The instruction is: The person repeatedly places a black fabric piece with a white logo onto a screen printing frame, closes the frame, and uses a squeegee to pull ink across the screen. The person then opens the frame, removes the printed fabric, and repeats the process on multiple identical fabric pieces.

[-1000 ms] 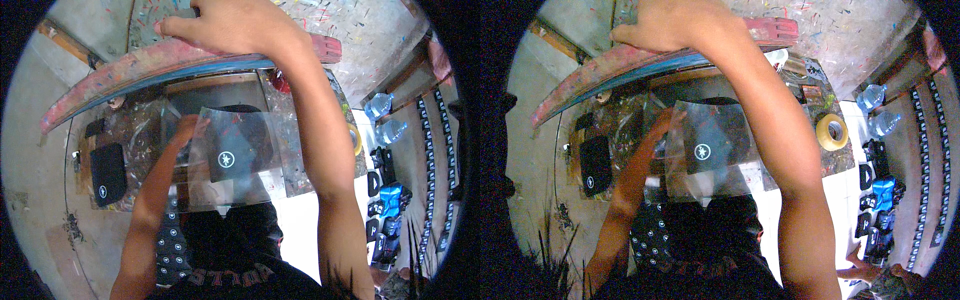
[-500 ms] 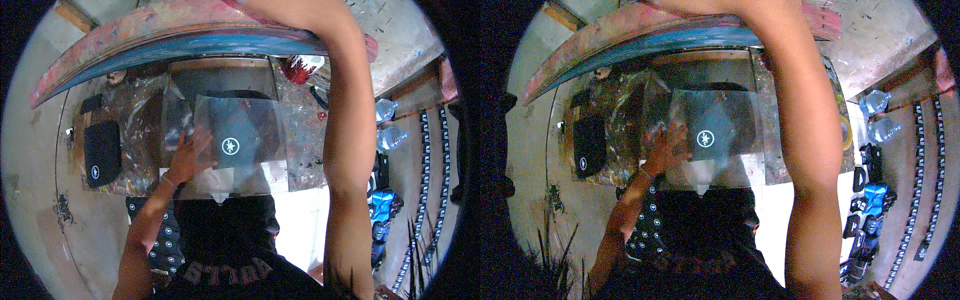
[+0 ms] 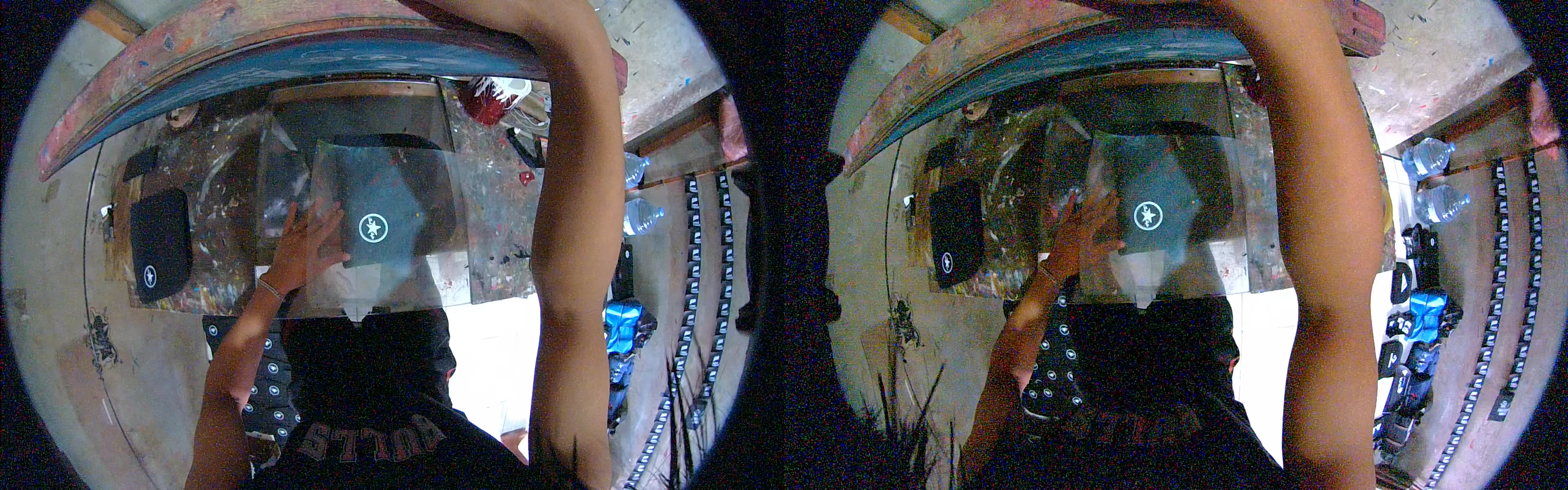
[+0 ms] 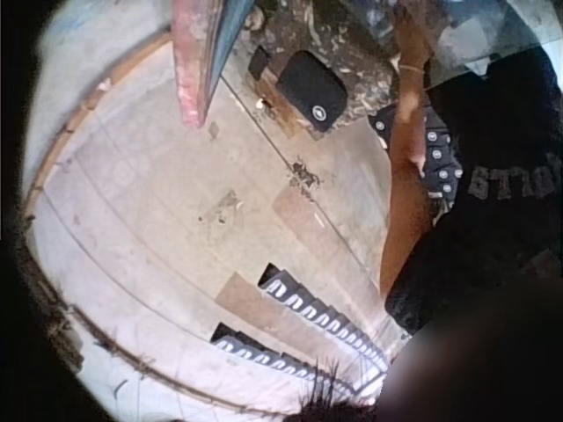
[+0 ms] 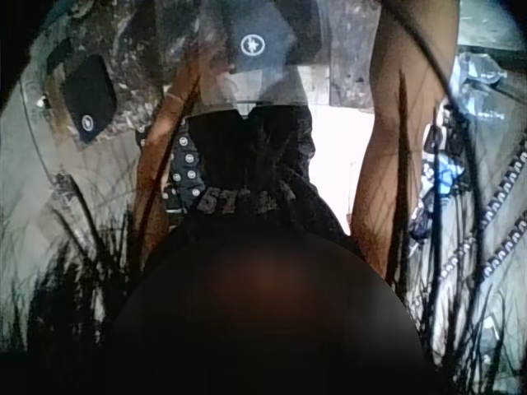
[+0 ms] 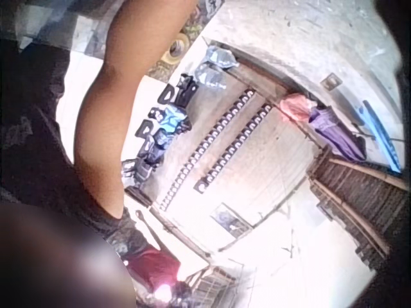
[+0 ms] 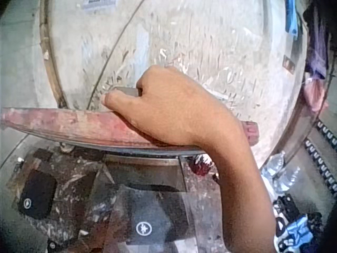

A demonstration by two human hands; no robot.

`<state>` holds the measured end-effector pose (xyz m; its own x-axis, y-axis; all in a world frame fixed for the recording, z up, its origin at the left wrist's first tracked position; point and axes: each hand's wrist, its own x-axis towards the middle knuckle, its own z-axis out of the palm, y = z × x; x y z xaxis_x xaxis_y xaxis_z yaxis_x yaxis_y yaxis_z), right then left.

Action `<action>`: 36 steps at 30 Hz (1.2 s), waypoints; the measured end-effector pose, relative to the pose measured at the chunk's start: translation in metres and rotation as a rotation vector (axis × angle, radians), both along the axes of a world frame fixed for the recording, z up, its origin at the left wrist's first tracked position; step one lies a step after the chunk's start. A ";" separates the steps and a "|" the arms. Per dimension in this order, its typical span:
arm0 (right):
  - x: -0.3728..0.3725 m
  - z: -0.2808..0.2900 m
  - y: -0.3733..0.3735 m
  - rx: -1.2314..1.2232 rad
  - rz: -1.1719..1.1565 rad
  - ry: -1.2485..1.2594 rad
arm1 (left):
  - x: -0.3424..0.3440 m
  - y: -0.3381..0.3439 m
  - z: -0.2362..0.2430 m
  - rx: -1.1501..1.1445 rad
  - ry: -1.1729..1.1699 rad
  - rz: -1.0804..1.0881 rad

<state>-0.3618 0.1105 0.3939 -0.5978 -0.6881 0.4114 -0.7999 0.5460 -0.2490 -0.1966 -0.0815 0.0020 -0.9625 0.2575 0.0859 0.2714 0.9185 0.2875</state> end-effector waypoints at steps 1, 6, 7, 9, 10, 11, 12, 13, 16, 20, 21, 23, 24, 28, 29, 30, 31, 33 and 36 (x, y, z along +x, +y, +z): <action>0.000 -0.001 0.000 -0.003 0.002 -0.002 | 0.000 0.000 0.001 -0.004 0.001 -0.002; 0.007 0.000 -0.008 -0.021 -0.047 0.034 | -0.002 0.000 0.000 -0.025 -0.016 -0.003; 0.009 0.003 -0.010 0.014 -0.141 -0.017 | -0.003 0.000 -0.001 -0.032 -0.014 -0.005; 0.011 0.004 -0.009 0.038 -0.173 -0.074 | -0.003 -0.001 -0.002 -0.034 0.044 -0.012; 0.012 0.004 -0.004 0.027 -0.111 -0.077 | -0.003 -0.001 -0.003 -0.028 0.027 -0.008; 0.013 0.004 -0.003 0.012 -0.073 -0.069 | -0.003 -0.001 -0.003 -0.024 0.011 -0.003; 0.012 0.003 -0.001 -0.002 -0.036 -0.062 | -0.003 -0.001 -0.003 -0.019 -0.004 0.001; 0.011 0.001 0.000 -0.019 -0.025 -0.044 | -0.003 -0.001 -0.004 -0.013 -0.005 -0.002; 0.010 -0.003 0.002 -0.033 0.000 -0.011 | -0.003 -0.002 -0.005 0.014 -0.019 -0.007; 0.014 0.001 -0.003 -0.018 -0.056 -0.067 | -0.004 -0.002 -0.005 0.018 -0.043 0.002; 0.016 0.002 -0.003 -0.006 -0.100 -0.087 | -0.004 -0.003 -0.006 0.011 -0.025 -0.001; 0.019 0.003 -0.006 0.018 -0.181 -0.113 | -0.004 -0.003 -0.007 -0.011 -0.026 0.004; 0.021 0.002 -0.006 0.020 -0.185 -0.122 | -0.004 -0.003 -0.008 -0.018 -0.021 0.002; 0.022 -0.008 0.002 -0.104 0.005 -0.007 | -0.004 -0.004 -0.008 -0.021 -0.032 -0.003; 0.020 -0.010 0.004 -0.104 0.006 -0.007 | -0.003 -0.004 -0.008 -0.014 -0.045 0.002; 0.018 -0.011 0.004 -0.104 0.007 -0.007 | -0.003 -0.004 -0.007 -0.006 -0.058 0.006; 0.015 -0.009 0.005 -0.061 -0.014 -0.066 | -0.003 -0.004 -0.006 -0.009 -0.046 0.005; 0.015 -0.011 0.007 -0.042 -0.018 -0.089 | -0.003 -0.004 -0.004 -0.024 -0.023 0.001; 0.020 -0.013 0.004 -0.106 0.028 0.011 | -0.004 -0.002 -0.002 -0.030 -0.030 0.006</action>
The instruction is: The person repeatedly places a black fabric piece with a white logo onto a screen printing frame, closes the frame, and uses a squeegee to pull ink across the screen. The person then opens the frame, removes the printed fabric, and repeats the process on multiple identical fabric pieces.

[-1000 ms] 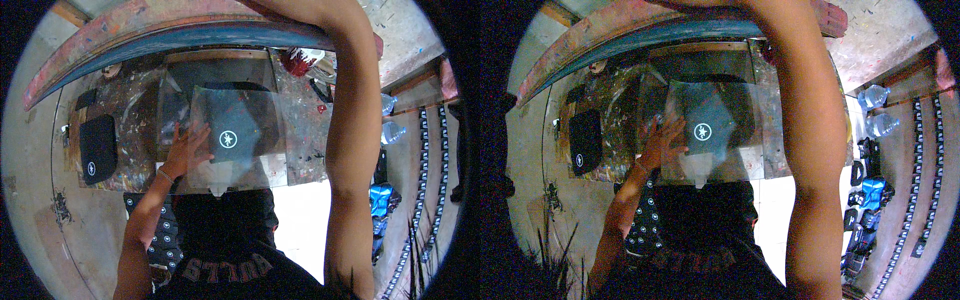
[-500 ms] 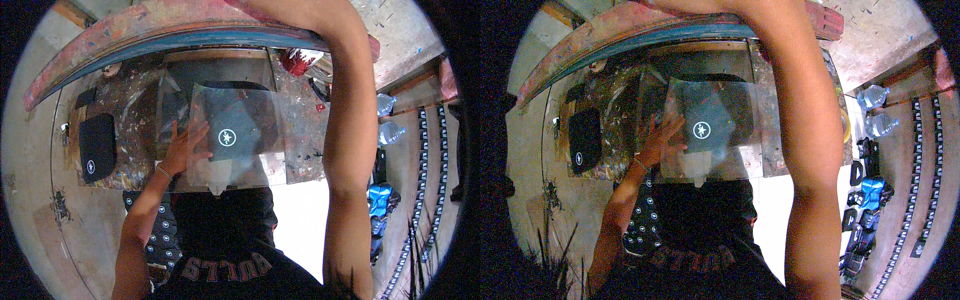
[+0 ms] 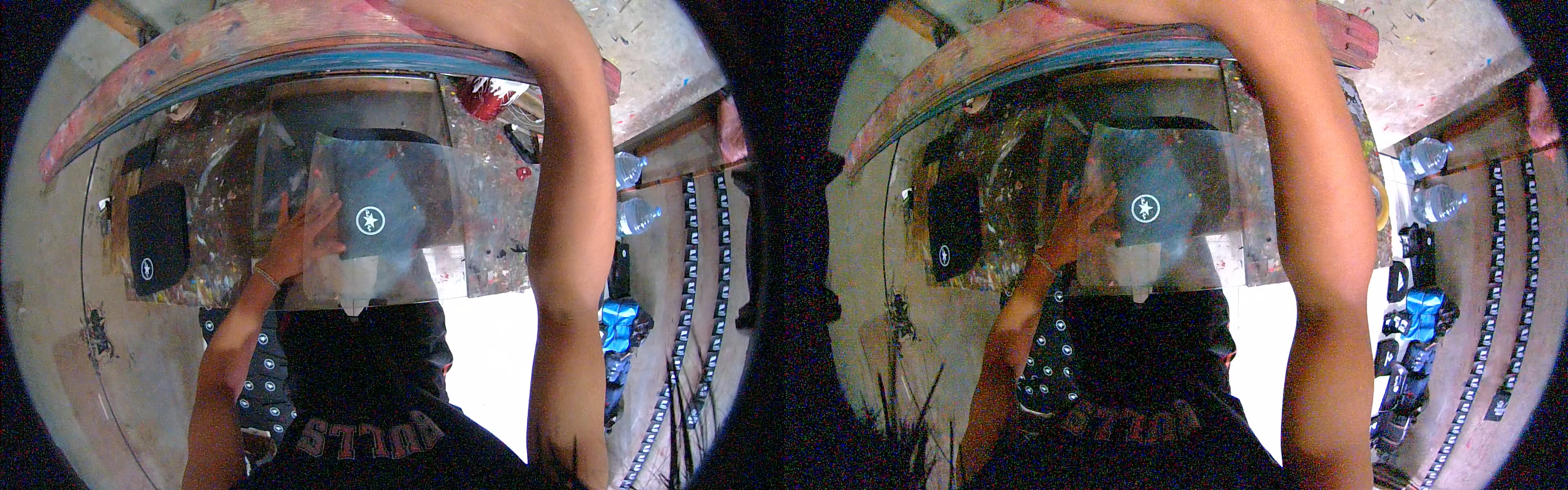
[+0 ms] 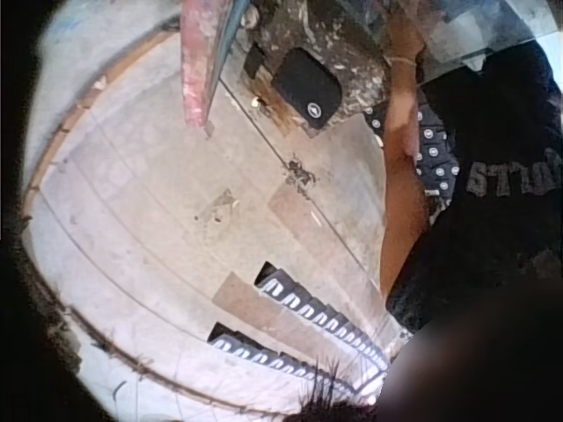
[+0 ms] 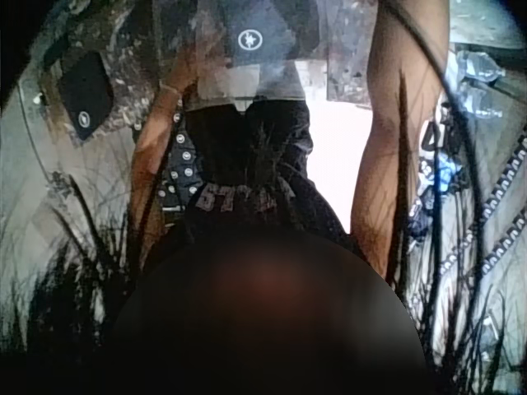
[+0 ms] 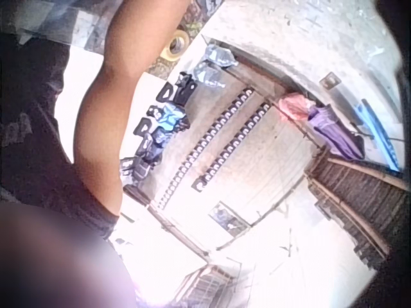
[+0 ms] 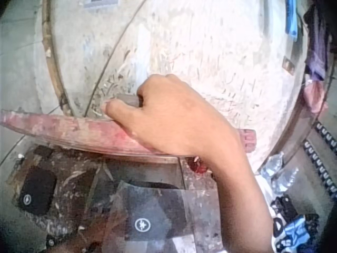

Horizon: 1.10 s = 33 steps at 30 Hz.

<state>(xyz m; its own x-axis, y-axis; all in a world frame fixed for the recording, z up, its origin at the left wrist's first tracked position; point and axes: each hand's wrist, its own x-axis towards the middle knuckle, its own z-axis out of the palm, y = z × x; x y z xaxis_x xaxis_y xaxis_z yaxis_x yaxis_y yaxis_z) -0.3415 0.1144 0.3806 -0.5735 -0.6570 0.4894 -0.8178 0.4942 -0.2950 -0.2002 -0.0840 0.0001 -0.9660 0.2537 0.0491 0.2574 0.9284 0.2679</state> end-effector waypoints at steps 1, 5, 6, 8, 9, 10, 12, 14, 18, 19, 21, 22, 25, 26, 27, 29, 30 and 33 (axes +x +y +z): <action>0.003 -0.001 -0.002 -0.017 0.007 0.031 | 0.000 0.000 0.000 0.013 -0.006 0.002; 0.007 0.012 -0.014 0.160 -0.239 -0.150 | -0.001 -0.001 -0.004 0.038 -0.007 -0.002; 0.008 0.015 -0.016 0.202 -0.289 -0.189 | -0.001 -0.001 -0.005 0.037 -0.001 -0.004; 0.009 0.016 -0.014 0.194 -0.252 -0.180 | -0.001 -0.002 -0.005 0.055 -0.009 -0.006; 0.009 0.017 -0.013 0.182 -0.215 -0.176 | -0.001 -0.002 -0.004 0.063 -0.013 -0.007; 0.009 0.015 -0.009 0.154 -0.139 -0.177 | -0.001 -0.002 -0.003 0.068 -0.008 -0.005; 0.009 0.014 -0.009 0.150 -0.134 -0.183 | -0.002 0.001 -0.001 0.056 -0.045 0.019; 0.011 0.014 -0.013 0.187 -0.241 -0.191 | -0.002 0.003 -0.001 0.065 -0.003 0.006; 0.009 0.015 -0.017 0.201 -0.279 -0.186 | 0.002 -0.005 -0.011 0.069 0.031 -0.030; 0.007 0.014 -0.016 0.196 -0.276 -0.171 | 0.003 -0.009 -0.012 0.096 0.017 0.000; 0.002 0.009 -0.010 0.141 -0.170 -0.131 | 0.003 -0.008 -0.012 0.199 0.119 0.052; -0.001 0.005 -0.006 0.090 -0.071 -0.102 | -0.002 0.002 -0.009 0.269 0.155 0.100; -0.003 -0.004 0.002 -0.006 0.023 -0.001 | -0.011 0.056 0.017 0.605 0.123 0.327; -0.003 -0.004 0.002 0.004 0.017 -0.007 | -0.018 0.094 0.029 0.734 0.075 0.376; -0.001 -0.004 0.000 0.014 0.012 -0.012 | -0.028 0.131 0.046 0.932 0.040 0.366; 0.000 0.003 -0.005 0.095 -0.041 -0.089 | -0.028 0.179 0.086 1.372 -0.236 0.253; 0.001 0.007 -0.008 0.137 -0.072 -0.124 | -0.026 0.189 0.109 1.566 -0.362 0.180; 0.005 -0.006 -0.006 0.193 -0.123 -0.145 | 0.025 0.135 0.182 0.664 0.469 0.033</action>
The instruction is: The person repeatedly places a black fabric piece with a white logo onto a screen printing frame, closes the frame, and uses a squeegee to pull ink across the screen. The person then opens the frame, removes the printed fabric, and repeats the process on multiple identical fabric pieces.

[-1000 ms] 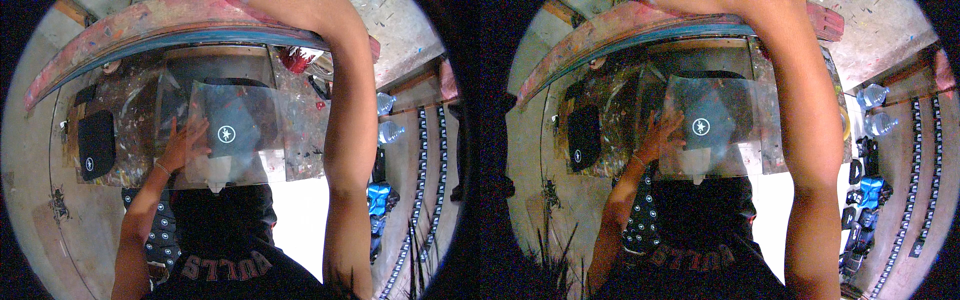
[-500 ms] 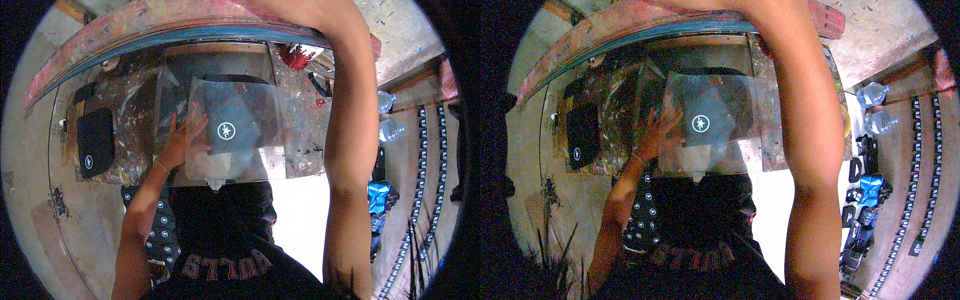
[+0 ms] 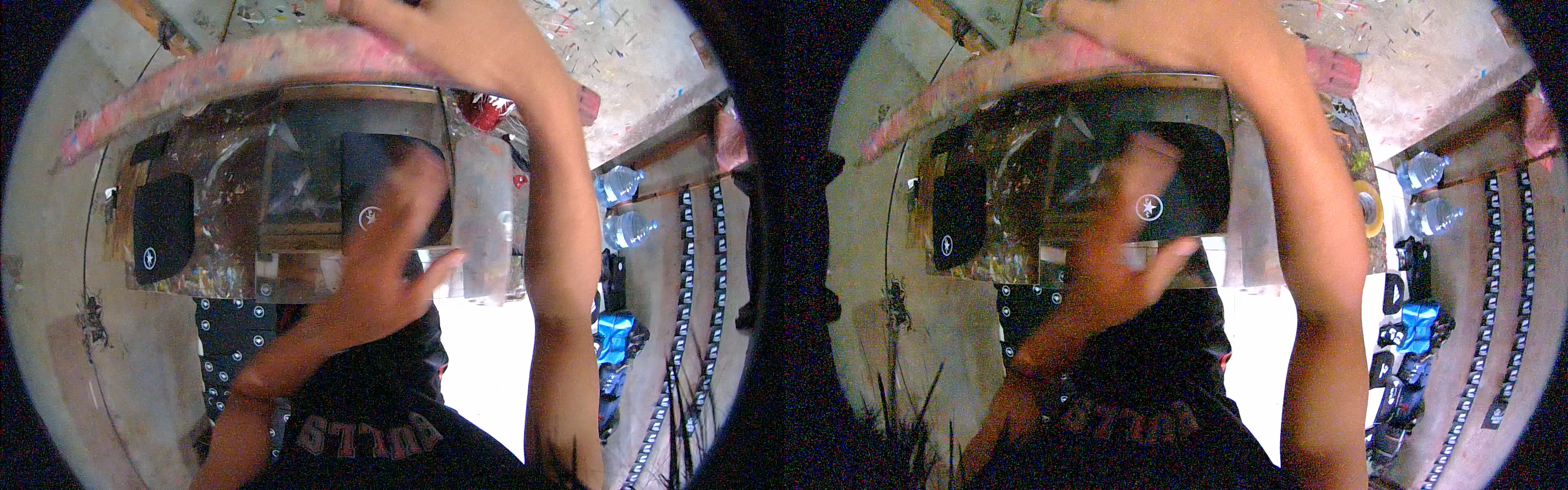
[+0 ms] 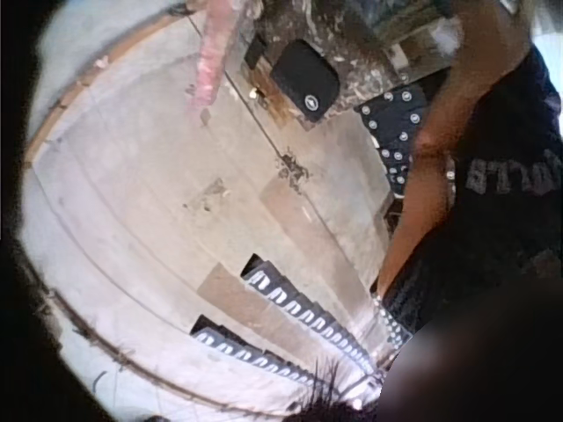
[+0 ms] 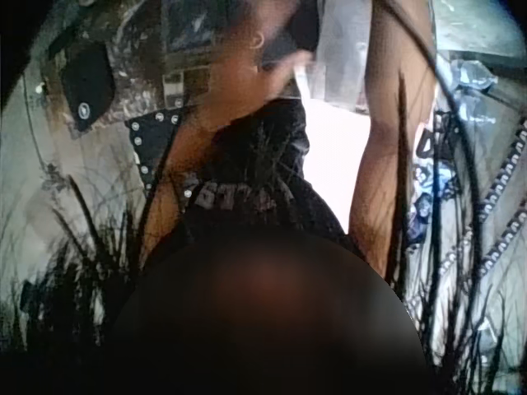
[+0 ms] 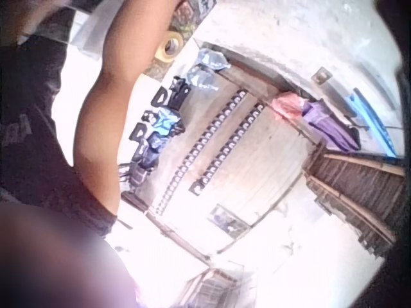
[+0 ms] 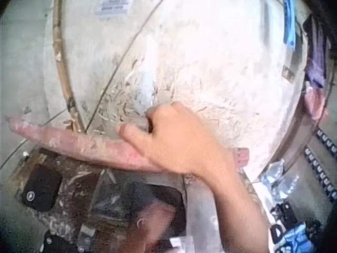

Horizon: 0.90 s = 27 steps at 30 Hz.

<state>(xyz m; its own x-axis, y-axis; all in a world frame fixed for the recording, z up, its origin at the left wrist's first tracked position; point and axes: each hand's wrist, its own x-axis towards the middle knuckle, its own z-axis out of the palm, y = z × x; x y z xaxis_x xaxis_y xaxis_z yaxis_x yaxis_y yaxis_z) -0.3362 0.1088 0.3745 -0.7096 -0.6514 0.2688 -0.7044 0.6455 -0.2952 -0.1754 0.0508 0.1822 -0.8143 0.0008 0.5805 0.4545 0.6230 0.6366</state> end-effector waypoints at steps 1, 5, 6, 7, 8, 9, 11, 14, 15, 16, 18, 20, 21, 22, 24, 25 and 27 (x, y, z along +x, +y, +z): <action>0.002 -0.010 0.005 -0.015 0.029 0.047 | 0.015 -0.029 0.023 -0.120 0.136 0.189; 0.035 -0.097 0.040 -0.100 0.139 0.309 | 0.032 -0.127 0.068 -0.867 0.043 0.512; 0.046 -0.122 0.041 -0.247 0.214 0.469 | 0.039 -0.132 0.064 -0.760 -0.112 0.414; 0.062 -0.142 0.051 -0.199 0.233 0.490 | 0.044 -0.132 0.055 -0.651 -0.261 0.312; 0.075 -0.162 0.052 -0.224 0.270 0.455 | 0.049 -0.129 0.044 -0.653 -0.340 0.238; 0.095 -0.180 0.059 -0.187 0.245 0.387 | 0.055 -0.126 0.028 -0.655 -0.407 0.174; 0.122 -0.212 0.068 -0.187 0.276 0.300 | 0.065 -0.114 -0.014 -0.599 -0.572 0.132; 0.147 -0.257 0.082 0.020 0.238 0.137 | 0.075 -0.106 -0.071 -0.612 -0.597 0.119; 0.153 -0.269 0.086 0.140 0.228 0.063 | 0.079 -0.105 -0.085 -0.615 -0.565 0.111; 0.157 -0.277 0.090 0.065 0.240 0.075 | 0.082 -0.106 -0.094 -0.634 -0.594 0.116; 0.158 -0.289 0.095 0.046 0.237 0.020 | 0.084 -0.109 -0.103 -0.615 -0.522 0.098; 0.157 -0.292 0.097 0.056 0.222 -0.053 | 0.085 -0.112 -0.102 -0.585 -0.597 0.088; 0.155 -0.292 0.097 0.038 0.218 -0.072 | 0.085 -0.113 -0.100 -0.556 -0.671 0.081; 0.154 -0.290 0.097 0.068 0.219 -0.094 | 0.084 -0.113 -0.098 -0.521 -0.693 0.079; 0.151 -0.286 0.096 0.070 0.222 -0.082 | 0.083 -0.112 -0.094 -0.518 -0.639 0.095; 0.150 -0.284 0.095 0.114 0.223 -0.068 | 0.083 -0.110 -0.093 -0.506 -0.576 0.106; 0.147 -0.281 0.094 0.176 0.236 -0.002 | 0.085 -0.106 -0.093 -0.480 -0.587 0.130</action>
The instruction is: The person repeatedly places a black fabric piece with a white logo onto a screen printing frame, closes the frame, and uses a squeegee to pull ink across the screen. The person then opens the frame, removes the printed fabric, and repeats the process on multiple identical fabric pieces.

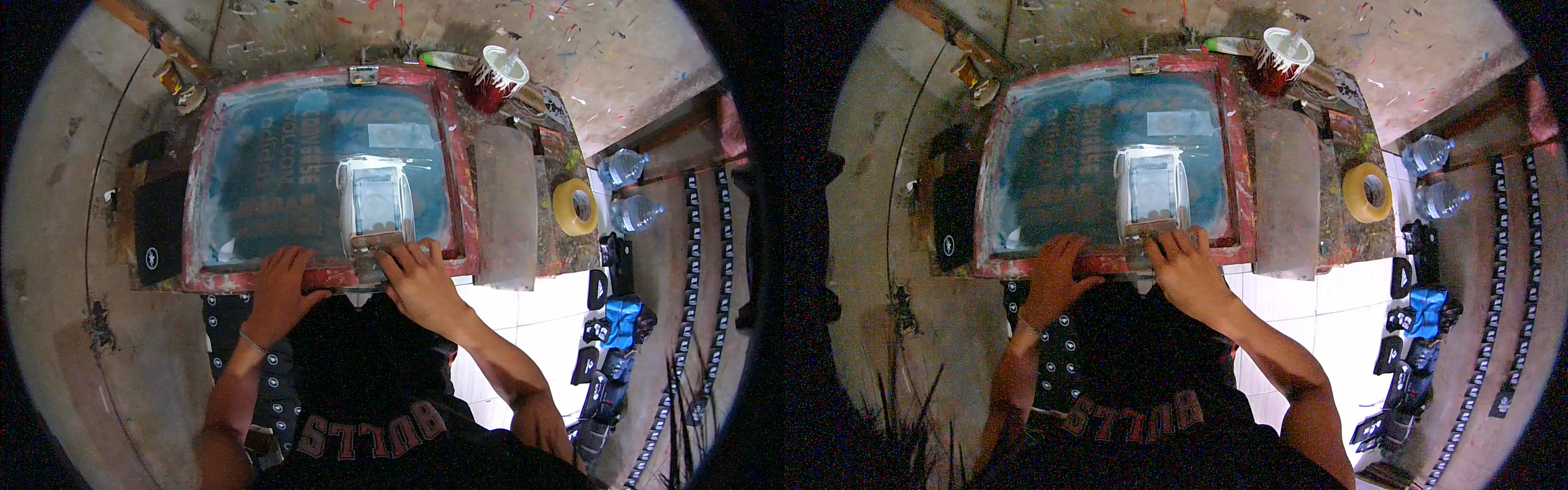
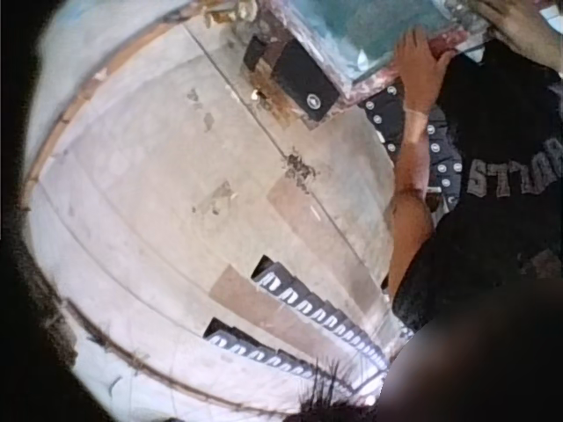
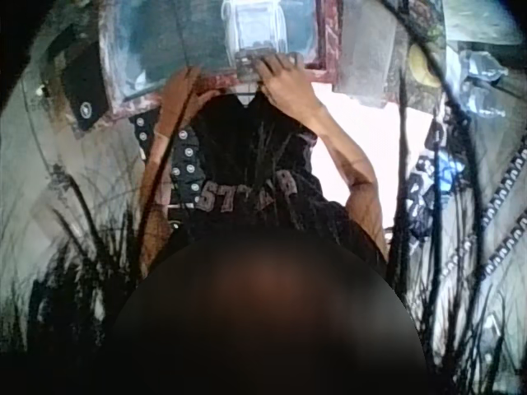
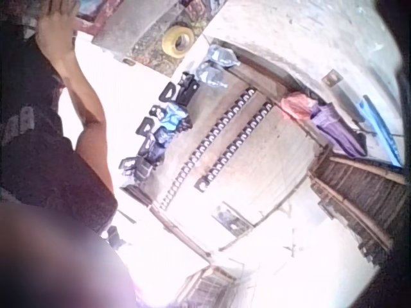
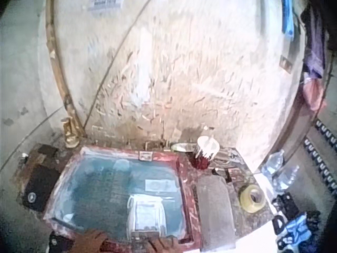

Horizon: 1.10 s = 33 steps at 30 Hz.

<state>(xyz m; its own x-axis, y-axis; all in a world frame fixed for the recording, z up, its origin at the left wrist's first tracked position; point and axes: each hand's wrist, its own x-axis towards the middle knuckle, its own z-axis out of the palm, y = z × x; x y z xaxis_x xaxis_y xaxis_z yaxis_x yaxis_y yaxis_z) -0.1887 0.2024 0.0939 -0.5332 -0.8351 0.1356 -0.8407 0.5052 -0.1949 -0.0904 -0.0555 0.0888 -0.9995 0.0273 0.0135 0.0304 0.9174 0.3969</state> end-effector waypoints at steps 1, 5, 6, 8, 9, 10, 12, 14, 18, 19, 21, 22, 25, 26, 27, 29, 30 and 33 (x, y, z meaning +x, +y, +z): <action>-0.002 0.001 -0.002 0.002 0.007 0.013 | 0.002 0.002 -0.001 0.011 0.005 0.019; -0.020 0.006 -0.016 -0.001 -0.033 0.027 | 0.010 0.010 -0.008 0.031 0.037 0.041; -0.027 0.007 -0.021 -0.011 -0.055 0.025 | 0.012 0.011 -0.010 0.021 0.051 0.028; -0.043 0.009 -0.033 0.047 -0.071 0.063 | 0.014 0.012 -0.014 0.004 0.044 -0.001; -0.050 0.009 -0.037 0.080 -0.070 0.071 | 0.015 0.011 -0.016 -0.003 0.028 -0.015; -0.057 0.010 -0.041 0.081 -0.066 0.113 | 0.015 0.011 -0.018 -0.008 0.035 -0.037; -0.068 0.012 -0.045 0.106 -0.045 0.046 | 0.016 0.009 -0.022 0.036 0.006 -0.014; -0.080 0.015 -0.046 0.151 -0.021 -0.023 | 0.018 0.007 -0.026 0.064 0.018 0.005; -0.121 0.014 -0.061 0.007 -0.144 0.143 | 0.023 0.009 -0.031 0.070 0.035 0.051; -0.133 0.011 -0.068 0.022 -0.197 0.156 | 0.024 0.011 -0.031 0.056 0.040 0.064; -0.151 0.002 -0.078 0.006 -0.255 0.198 | 0.028 0.014 -0.031 0.070 0.082 0.072; -0.158 -0.004 -0.082 -0.002 -0.265 0.209 | 0.030 0.015 -0.031 0.077 0.105 0.082; -0.170 -0.016 -0.087 -0.011 -0.255 0.218 | 0.037 0.019 -0.030 0.099 0.087 0.082; -0.172 -0.018 -0.089 0.018 -0.238 0.182 | 0.039 0.020 -0.030 0.105 0.088 0.087; -0.174 -0.018 -0.090 0.004 -0.222 0.185 | 0.040 0.021 -0.029 0.110 0.089 0.084; -0.176 -0.014 -0.093 -0.008 -0.185 0.177 | 0.040 0.021 -0.029 0.126 0.101 0.078; -0.176 -0.011 -0.094 0.040 -0.161 0.118 | 0.039 0.021 -0.029 0.139 0.113 0.082; -0.175 0.001 -0.096 0.097 -0.093 0.051 | 0.035 0.020 -0.028 0.140 0.176 0.092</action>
